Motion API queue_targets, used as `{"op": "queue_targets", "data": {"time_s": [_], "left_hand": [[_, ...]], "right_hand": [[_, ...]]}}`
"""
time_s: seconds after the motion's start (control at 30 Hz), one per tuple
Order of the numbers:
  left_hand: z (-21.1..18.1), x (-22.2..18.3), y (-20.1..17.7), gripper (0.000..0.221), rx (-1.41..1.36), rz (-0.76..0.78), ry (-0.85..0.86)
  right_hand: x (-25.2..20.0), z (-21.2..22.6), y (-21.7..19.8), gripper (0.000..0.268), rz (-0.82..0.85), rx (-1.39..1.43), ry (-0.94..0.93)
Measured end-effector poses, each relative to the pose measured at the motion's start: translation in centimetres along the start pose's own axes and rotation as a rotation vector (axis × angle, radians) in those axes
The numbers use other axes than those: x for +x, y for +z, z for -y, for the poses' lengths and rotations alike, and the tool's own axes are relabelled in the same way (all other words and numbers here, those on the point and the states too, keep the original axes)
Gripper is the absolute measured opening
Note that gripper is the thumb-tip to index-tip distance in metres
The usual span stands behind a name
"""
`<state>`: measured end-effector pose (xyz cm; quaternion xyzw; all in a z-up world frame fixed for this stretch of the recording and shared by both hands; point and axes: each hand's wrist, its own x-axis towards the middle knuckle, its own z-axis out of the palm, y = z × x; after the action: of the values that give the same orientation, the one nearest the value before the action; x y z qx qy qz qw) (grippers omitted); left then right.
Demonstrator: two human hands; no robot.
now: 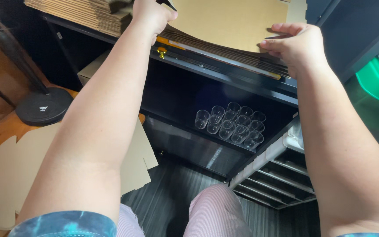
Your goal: The person picks up cardboard sheets one at a time and unfolds them before placing them on a shelf.
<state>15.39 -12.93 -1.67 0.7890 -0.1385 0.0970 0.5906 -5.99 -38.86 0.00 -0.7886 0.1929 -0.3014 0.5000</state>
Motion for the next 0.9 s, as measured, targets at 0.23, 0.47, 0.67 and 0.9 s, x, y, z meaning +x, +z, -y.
{"op": "queue_targets", "data": {"time_s": [0.23,0.47,0.67,0.9], "left_hand": [[3.1,3.1,2.6,0.039,0.133,-0.036,0.065],[4.3,3.7,3.4,0.036,0.309,-0.034,0.079],[4.3,3.0,3.4,0.039,0.297,-0.023,0.04],[5.5,3.7,3.4,0.043,0.328,0.011,0.085]], "right_hand": [[1.0,-0.7,0.4,0.05,-0.001,-0.045,0.005],[0.4,-1.2,0.7,0.032,0.0,-0.173,0.04],[0.1,-2.0,0.4,0.012,0.024,-0.216,-0.018],[-0.5,-1.5,0.4,0.024,0.01,-0.219,0.056]]}}
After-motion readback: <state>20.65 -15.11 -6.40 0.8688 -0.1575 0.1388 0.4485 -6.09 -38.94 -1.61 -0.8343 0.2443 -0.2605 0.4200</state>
